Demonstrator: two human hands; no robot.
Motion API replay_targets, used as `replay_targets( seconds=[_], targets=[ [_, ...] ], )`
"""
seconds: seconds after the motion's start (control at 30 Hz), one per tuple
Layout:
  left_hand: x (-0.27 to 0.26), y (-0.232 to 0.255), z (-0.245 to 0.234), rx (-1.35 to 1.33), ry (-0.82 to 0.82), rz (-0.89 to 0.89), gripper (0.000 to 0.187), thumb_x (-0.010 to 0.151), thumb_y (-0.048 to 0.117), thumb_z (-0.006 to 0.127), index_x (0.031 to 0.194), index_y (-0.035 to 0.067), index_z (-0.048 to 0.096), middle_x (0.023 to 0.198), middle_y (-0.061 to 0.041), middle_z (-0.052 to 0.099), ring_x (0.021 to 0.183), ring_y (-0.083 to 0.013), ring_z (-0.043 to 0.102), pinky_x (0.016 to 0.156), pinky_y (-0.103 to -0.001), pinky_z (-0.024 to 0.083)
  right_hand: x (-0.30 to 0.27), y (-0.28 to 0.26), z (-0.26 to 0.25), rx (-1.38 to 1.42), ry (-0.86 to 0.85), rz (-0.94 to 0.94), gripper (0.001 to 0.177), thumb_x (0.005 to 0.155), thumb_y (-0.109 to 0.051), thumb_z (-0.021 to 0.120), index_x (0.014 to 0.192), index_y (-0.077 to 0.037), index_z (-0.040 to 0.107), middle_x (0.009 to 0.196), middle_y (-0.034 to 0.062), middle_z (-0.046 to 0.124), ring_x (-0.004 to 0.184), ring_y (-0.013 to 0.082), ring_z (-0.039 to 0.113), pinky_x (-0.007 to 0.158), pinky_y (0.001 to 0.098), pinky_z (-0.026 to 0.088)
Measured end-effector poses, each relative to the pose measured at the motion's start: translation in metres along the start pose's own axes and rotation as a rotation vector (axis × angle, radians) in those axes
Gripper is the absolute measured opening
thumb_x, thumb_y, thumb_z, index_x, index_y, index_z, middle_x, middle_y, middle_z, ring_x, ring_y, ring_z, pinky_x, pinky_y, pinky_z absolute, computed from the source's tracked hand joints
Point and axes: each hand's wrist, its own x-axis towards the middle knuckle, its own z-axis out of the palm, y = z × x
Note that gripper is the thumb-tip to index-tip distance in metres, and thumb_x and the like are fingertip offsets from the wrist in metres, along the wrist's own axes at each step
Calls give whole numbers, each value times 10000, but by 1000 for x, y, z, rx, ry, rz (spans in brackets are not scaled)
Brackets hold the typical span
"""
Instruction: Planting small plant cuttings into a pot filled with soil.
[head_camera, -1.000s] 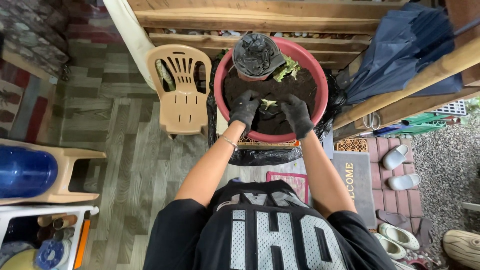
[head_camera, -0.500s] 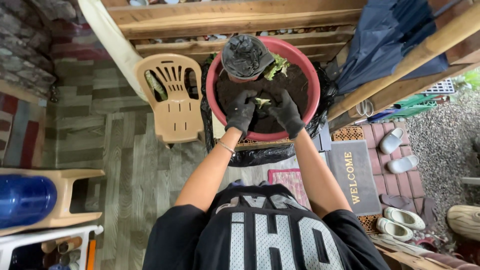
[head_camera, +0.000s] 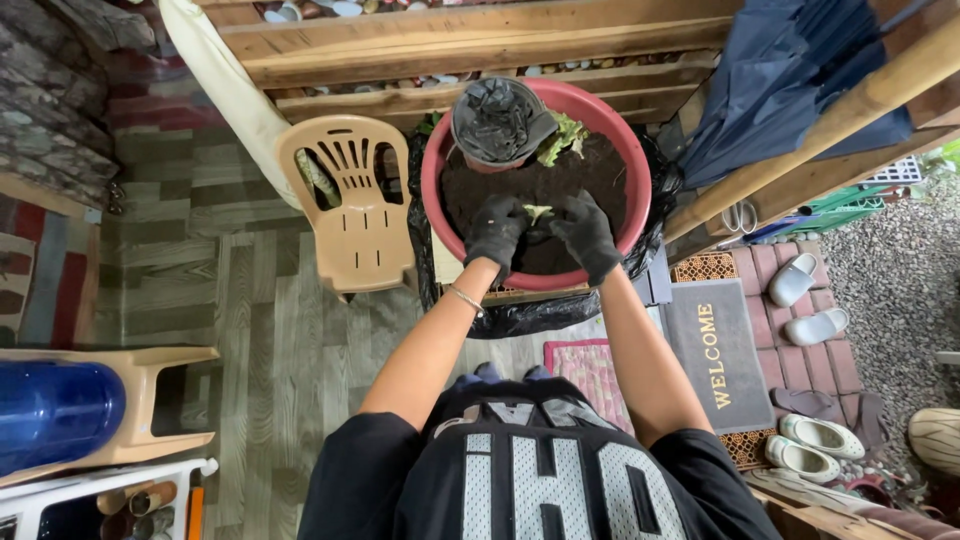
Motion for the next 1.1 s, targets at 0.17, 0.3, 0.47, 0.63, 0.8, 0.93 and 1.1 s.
replay_targets(
  seconds=[0.17, 0.3, 0.47, 0.63, 0.8, 0.93, 1.1],
  targets=[
    [19, -55, 27, 58, 6, 57, 135, 786, 98, 683, 910, 63, 724, 1012, -186, 679, 978, -375, 670, 851, -434, 534, 2, 18, 3, -238, -25, -73, 288, 734, -11, 842, 993, -33, 719, 1016, 138, 618, 953, 333, 624, 818, 407, 528],
    [15, -28, 15, 70, 28, 71, 171, 777, 105, 680, 939, 78, 728, 1008, -182, 679, 960, -392, 662, 826, -444, 531, 3, -4, 1, -171, -24, 28, 325, 727, 0, 802, 1042, -40, 733, 988, 149, 601, 894, 324, 629, 775, 385, 537],
    [-1, -12, 12, 50, 140, 130, 197, 847, 106, 662, 1031, 87, 727, 1066, -167, 702, 1024, -379, 669, 874, -428, 530, -3, -15, -7, 62, 43, -100, 417, 794, 69, 620, 1185, -46, 711, 1093, 124, 685, 1026, 285, 681, 898, 352, 554],
    [-9, -18, 17, -99, 303, 142, 308, 921, 32, 546, 1175, 104, 707, 1180, -109, 745, 1129, -293, 711, 996, -369, 550, -1, 3, 0, 308, 52, 20, 462, 833, 44, 556, 1273, -64, 645, 1149, 91, 729, 1071, 210, 699, 928, 299, 555],
    [-7, -12, 14, -117, 307, 46, 396, 905, 86, 637, 1300, 80, 626, 1288, -133, 701, 1222, -298, 664, 1061, -386, 507, 9, 18, 3, 8, 63, 17, 262, 886, 17, 664, 1139, -9, 726, 1024, 68, 731, 940, 164, 701, 847, 297, 549],
    [-8, 12, 6, -54, 217, -99, 461, 898, 166, 663, 1349, 95, 605, 1341, -152, 662, 1250, -326, 620, 1044, -400, 482, 23, 48, 8, 238, -12, 143, 238, 914, 4, 657, 1145, 13, 711, 965, 29, 731, 869, 143, 629, 791, 300, 530],
    [-1, 20, 5, 62, 110, -277, 378, 955, 313, 604, 1289, 160, 696, 1304, -141, 691, 1218, -338, 638, 1020, -393, 499, 45, 60, -5, 537, -193, 480, 283, 926, -26, 688, 1201, -60, 746, 894, -6, 687, 736, 134, 534, 644, 300, 403]
  ],
)
